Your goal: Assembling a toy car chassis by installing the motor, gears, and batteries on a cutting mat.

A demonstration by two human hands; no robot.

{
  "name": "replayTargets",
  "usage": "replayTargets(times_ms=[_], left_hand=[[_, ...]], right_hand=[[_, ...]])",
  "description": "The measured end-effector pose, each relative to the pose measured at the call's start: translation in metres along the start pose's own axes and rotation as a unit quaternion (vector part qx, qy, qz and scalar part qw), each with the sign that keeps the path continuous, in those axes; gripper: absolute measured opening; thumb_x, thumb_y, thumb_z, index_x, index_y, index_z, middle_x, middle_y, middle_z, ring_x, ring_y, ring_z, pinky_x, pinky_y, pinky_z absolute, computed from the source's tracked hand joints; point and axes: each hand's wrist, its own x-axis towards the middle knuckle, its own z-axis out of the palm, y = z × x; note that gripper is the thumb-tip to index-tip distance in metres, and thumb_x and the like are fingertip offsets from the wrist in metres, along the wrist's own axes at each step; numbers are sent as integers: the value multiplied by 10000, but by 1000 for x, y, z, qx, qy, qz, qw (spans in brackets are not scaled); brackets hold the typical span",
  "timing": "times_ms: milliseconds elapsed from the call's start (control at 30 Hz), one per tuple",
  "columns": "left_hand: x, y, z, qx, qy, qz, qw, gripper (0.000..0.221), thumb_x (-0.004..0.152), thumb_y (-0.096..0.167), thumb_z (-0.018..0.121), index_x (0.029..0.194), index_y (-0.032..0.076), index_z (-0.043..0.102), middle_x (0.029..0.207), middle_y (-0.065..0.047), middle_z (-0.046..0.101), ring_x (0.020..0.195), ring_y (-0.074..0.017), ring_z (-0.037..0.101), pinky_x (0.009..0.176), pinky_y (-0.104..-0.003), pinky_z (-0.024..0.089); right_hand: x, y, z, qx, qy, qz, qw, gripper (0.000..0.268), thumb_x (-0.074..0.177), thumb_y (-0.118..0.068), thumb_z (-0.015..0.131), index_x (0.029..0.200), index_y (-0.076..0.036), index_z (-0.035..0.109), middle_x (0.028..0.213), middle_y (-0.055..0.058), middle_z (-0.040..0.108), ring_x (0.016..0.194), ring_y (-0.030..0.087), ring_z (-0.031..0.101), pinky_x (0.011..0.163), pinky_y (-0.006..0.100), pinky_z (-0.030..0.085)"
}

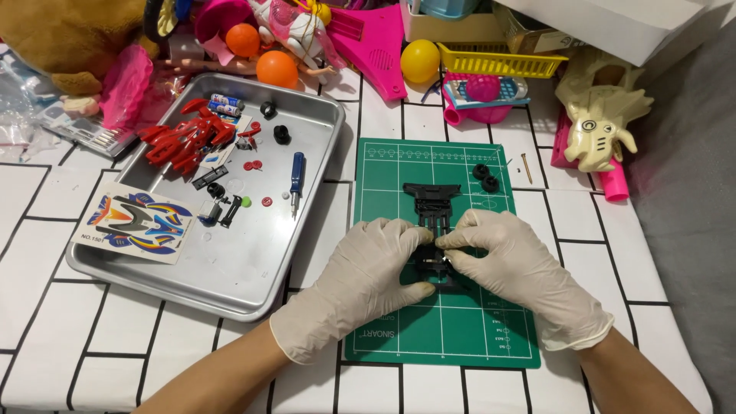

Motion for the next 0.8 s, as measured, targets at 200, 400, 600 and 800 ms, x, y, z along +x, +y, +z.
replayTargets(times_ms=[200, 400, 600, 800], left_hand=[[0, -1, 4, 23, 5, 5, 1000, 606, 833, 396, 794, 1320, 136, 542, 1132, -97, 633, 1175, -322, 624, 1012, -456, 453], [2, -6, 20, 83, 110, 39, 990, 643, 728, 520, 814, 1196, 109, 654, 1054, -82, 709, 878, -328, 650, 674, -478, 498], [1, -4, 17, 89, 101, 51, 990, 673, 734, 492, 862, 1226, 101, 623, 1035, -79, 701, 865, -328, 649, 661, -475, 503], [1, -6, 18, 82, 97, 54, 990, 678, 736, 483, 869, 1230, 90, 620, 1071, -88, 703, 893, -332, 652, 701, -474, 507]], right_hand=[[1, 8, 4, 1, -7, 1, 1000, 171, 767, -65, 788, 869, -175, 868, 765, -16, 756, 668, 147, 682, 663, 284, 507], [0, 22, 9, 19, 3, -59, 998, 196, 782, -104, 771, 928, -199, 860, 788, -65, 706, 730, 116, 681, 684, 263, 538], [-1, 20, 9, 11, 17, -39, 999, 181, 784, -135, 807, 935, -212, 871, 758, -67, 683, 696, 110, 665, 651, 266, 524], [0, 22, 10, -2, 38, -67, 997, 185, 773, -134, 813, 931, -217, 862, 758, -66, 682, 677, 120, 663, 634, 278, 514]])
